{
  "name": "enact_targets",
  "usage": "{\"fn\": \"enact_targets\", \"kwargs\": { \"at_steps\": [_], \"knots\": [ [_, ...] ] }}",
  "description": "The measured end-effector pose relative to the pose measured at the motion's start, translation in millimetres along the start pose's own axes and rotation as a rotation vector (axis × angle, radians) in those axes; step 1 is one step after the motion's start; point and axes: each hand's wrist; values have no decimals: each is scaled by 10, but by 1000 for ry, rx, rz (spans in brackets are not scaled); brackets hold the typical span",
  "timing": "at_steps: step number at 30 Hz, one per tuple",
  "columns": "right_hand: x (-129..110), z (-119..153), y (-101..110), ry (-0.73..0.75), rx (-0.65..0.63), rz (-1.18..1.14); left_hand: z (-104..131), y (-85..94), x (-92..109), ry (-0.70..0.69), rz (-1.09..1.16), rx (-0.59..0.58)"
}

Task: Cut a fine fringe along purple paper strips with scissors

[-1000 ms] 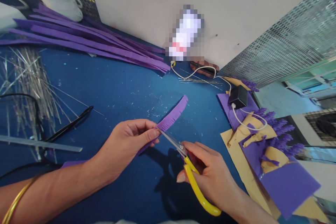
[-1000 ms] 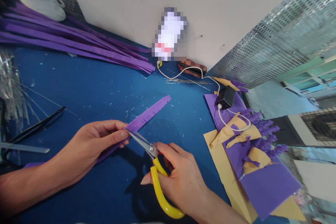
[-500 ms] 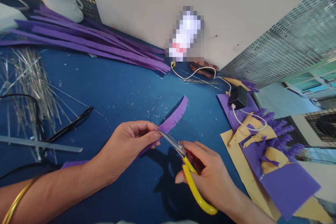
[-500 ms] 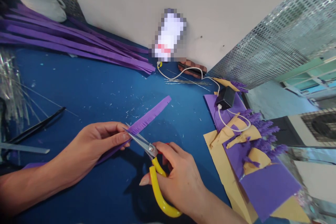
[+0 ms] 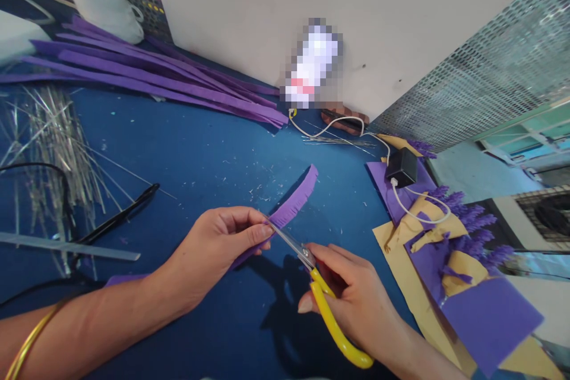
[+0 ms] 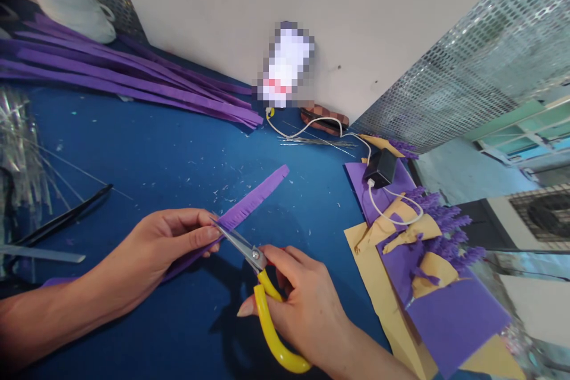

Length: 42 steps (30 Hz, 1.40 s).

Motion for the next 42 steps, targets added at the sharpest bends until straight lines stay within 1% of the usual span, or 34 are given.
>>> {"fn": "enact_targets", "kwargs": {
  "at_steps": [6, 10, 13, 15, 18, 20, 28, 36, 42],
  "knots": [
    [-67, -54, 41, -125, -132, -274, -7, 7, 17, 4, -16, -26],
    [-57, -69, 69, -188, -238, -475, -24, 13, 6, 15, -8, -47],
    [-34, -68, 74, -209, -282, -544, -26, 15, -2, 9, -6, -54],
    [-31, -63, 66, -197, -258, -485, -20, 15, -2, 7, -6, -51],
    [-36, -55, 49, -166, -143, -305, -11, 11, 3, 13, -23, -39],
    [-34, -49, 42, -143, -98, -216, -10, 7, 7, 13, -29, -28],
    [-36, -63, 66, -119, -92, -166, -5, -5, 3, 0, -32, -17],
    [-19, -57, 55, -131, -77, -137, 0, -12, 13, -6, -10, 42],
    [7, -15, 68, -84, -77, -80, -8, 8, -14, -45, 23, 46]
  ]
}}
Point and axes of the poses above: each hand's wrist, its own z-axis away from the middle knuckle, its own y-axis out of the back of the hand, x = y × z, and after that the axes turned 1 degree about x, right-handed
